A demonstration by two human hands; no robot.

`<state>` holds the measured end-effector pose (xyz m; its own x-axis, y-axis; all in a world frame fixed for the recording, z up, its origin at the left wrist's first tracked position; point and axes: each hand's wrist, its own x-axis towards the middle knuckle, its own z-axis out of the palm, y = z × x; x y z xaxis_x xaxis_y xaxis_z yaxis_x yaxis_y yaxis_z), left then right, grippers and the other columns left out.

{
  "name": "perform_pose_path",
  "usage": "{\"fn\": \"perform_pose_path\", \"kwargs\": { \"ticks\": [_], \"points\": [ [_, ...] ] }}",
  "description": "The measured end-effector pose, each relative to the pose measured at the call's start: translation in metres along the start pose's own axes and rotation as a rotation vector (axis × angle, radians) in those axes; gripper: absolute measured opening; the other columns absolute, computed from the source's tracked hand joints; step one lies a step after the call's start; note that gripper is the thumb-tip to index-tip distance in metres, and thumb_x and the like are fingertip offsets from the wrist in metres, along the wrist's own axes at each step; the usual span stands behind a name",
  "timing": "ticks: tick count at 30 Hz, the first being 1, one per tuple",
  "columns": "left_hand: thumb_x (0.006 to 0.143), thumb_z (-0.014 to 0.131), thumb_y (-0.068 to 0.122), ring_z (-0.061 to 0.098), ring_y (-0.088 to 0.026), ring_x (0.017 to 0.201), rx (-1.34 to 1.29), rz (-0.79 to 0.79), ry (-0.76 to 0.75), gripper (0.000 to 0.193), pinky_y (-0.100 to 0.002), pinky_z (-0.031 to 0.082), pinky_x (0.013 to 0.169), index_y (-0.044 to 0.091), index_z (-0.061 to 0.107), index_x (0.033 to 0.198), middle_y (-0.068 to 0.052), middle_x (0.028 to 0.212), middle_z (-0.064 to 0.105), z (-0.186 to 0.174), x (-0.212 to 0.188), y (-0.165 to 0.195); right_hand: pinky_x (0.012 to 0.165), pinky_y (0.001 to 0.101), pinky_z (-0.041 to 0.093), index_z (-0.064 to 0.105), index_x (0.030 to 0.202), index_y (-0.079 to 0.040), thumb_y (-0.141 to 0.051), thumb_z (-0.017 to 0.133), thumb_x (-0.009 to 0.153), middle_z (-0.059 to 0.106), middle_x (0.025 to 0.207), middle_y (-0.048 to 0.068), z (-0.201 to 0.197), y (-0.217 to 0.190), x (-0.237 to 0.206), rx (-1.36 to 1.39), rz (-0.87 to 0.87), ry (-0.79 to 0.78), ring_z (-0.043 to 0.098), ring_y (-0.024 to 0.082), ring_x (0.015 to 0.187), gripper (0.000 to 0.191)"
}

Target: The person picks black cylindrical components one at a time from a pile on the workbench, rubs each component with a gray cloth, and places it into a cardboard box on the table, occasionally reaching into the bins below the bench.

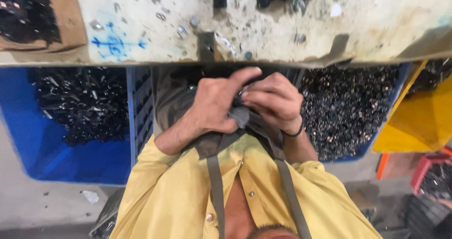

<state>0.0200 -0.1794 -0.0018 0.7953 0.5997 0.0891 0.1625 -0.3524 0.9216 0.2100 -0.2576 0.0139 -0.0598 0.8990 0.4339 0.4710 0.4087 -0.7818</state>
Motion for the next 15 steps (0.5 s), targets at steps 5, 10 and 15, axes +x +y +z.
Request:
{"fn": "perform_pose_path", "kwargs": {
  "ticks": [5,10,15],
  "points": [
    [0.057,0.075,0.022,0.072,-0.034,0.079,0.081,0.040,-0.086,0.105,-0.043,0.055,0.067,0.011,0.039,0.155,-0.013,0.089,0.072,-0.008,0.004,-0.002,0.072,0.0373,0.055,0.073,0.100,-0.004,-0.005,0.086,0.081,0.069,0.096,0.010,-0.003,0.002,0.002,-0.063,-0.036,-0.071,0.067,0.027,0.082,0.023],
    [0.053,0.074,0.021,0.070,-0.038,0.073,0.170,0.038,-0.175,0.111,-0.047,0.053,0.061,0.008,0.036,0.156,-0.017,0.087,0.072,-0.019,0.017,0.003,0.076,0.0388,0.058,0.073,0.102,-0.004,-0.002,0.075,0.073,0.067,0.100,0.011,-0.011,0.004,0.015,-0.057,-0.047,-0.171,0.068,0.030,0.089,0.029],
    [0.054,0.070,0.017,0.069,-0.040,0.073,0.220,-0.083,-0.191,0.106,-0.050,0.052,0.061,0.013,0.039,0.156,-0.018,0.079,0.071,-0.032,0.025,0.015,0.079,0.0375,0.059,0.074,0.105,-0.007,-0.003,0.076,0.075,0.068,0.102,0.009,-0.005,0.003,0.024,-0.070,-0.079,-0.160,0.070,0.028,0.094,0.030]
  ]
}}
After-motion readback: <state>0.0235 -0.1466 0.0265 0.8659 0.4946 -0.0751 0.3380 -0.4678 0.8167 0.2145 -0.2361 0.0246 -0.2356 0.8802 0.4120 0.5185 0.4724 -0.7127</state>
